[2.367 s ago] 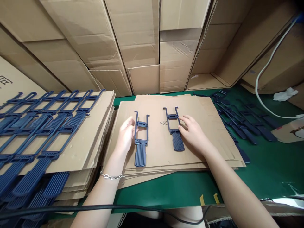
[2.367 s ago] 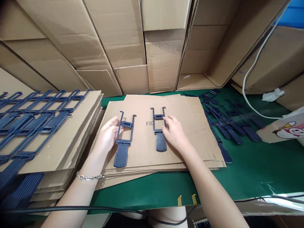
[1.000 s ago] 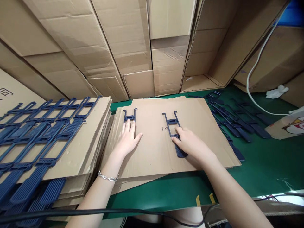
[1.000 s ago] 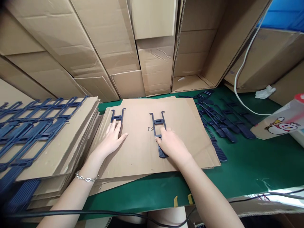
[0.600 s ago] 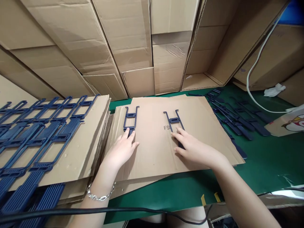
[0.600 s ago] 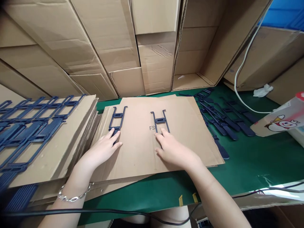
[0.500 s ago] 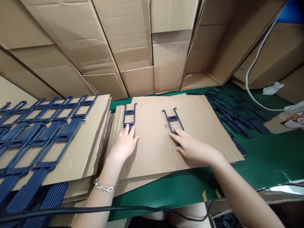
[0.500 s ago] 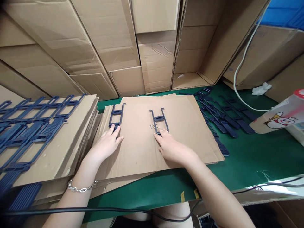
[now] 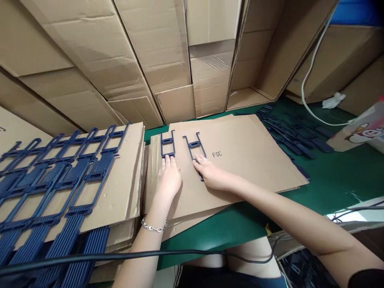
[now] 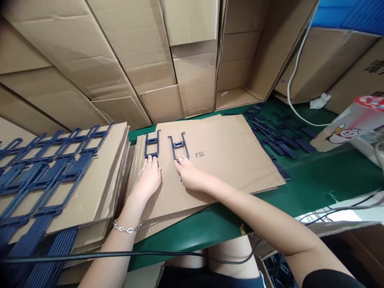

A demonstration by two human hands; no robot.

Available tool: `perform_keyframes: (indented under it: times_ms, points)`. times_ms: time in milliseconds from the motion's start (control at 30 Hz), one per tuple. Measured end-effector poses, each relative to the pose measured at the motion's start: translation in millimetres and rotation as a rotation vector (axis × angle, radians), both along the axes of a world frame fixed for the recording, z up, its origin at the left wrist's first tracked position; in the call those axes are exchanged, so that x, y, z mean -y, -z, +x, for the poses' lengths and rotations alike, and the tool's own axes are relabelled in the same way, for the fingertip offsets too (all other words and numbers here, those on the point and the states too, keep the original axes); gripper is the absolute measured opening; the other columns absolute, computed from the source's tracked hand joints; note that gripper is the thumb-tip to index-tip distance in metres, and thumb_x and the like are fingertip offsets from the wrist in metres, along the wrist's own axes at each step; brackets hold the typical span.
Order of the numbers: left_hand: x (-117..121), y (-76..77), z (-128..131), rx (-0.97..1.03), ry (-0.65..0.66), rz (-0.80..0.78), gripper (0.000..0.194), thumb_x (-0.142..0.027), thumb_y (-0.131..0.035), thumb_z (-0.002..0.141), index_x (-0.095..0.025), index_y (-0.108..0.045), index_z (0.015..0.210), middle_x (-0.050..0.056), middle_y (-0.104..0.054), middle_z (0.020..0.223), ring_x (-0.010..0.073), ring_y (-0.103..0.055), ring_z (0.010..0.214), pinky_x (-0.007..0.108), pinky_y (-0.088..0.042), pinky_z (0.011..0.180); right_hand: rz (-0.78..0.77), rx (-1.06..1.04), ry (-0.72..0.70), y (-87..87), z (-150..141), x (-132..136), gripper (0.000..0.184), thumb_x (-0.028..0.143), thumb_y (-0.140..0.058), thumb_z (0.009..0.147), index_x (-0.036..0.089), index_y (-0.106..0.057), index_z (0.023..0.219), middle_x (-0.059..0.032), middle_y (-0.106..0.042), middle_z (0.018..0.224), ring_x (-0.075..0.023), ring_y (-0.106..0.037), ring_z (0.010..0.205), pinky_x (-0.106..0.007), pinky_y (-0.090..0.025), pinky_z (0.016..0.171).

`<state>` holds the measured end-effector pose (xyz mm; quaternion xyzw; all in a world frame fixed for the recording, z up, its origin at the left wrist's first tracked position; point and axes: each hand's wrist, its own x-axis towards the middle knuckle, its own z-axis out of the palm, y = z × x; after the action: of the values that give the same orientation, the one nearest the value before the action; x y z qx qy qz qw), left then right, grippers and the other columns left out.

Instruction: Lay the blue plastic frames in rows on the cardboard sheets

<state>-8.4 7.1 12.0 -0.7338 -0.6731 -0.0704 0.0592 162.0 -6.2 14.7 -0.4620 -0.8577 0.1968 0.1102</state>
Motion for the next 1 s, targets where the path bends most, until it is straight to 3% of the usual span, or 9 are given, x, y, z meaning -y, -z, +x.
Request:
perform_keyframes:
  times_ms: [200, 433, 867, 1000]
  points:
    - [1.0, 2.0, 0.6, -0.005, -0.029, -0.033, 0.052, -0.006, -0.021, 0.081, 0.0, -0.026, 0.132, 0.019, -0.018, 0.139, 0.0277, -0.019, 0.128, 0.043, -0.03, 0.099, 0.058, -0.019, 0.006, 2.8, -34.3, -16.0, 0.066, 0.0, -0.034, 0.072, -0.003, -0.016, 0.135, -0.0199, 0.0, 0.139, -0.0261, 0.003, 0.128, -0.036, -0.01, 0.107]
    - [1.7, 0.5, 0.9, -0.017, -0.033, -0.064, 0.054, -0.005, -0.023, 0.079, 0.001, -0.024, 0.132, 0.017, -0.016, 0.14, 0.0286, -0.016, 0.128, 0.042, -0.029, 0.1, 0.164, -0.08, 0.034, 13.7, -53.1, -30.5, 0.063, 0.003, -0.036, 0.073, -0.002, -0.022, 0.134, -0.0197, -0.007, 0.139, -0.0263, -0.002, 0.129, -0.038, -0.014, 0.107]
    - [6.5, 6.2, -1.5, 0.015, -0.001, 0.01, 0.053, -0.007, -0.023, 0.08, -0.001, -0.025, 0.133, 0.017, -0.021, 0.139, 0.0285, -0.02, 0.127, 0.044, -0.032, 0.098, 0.119, -0.164, 0.039, 15.4, -55.1, -37.3, 0.065, 0.001, -0.032, 0.073, 0.004, -0.017, 0.136, -0.0159, 0.0, 0.14, -0.025, 0.003, 0.129, -0.042, -0.013, 0.106]
    - [9.3, 1.9, -3.6, 0.007, 0.069, 0.124, 0.049, -0.013, -0.027, 0.081, -0.005, -0.036, 0.128, 0.015, -0.023, 0.139, 0.0313, -0.012, 0.129, 0.051, -0.02, 0.101, 0.274, -0.251, 0.1, -1.4, -30.3, -31.4, 0.058, 0.011, -0.028, 0.081, 0.014, -0.016, 0.138, -0.0089, -0.001, 0.142, -0.0239, 0.004, 0.129, -0.045, -0.014, 0.105]
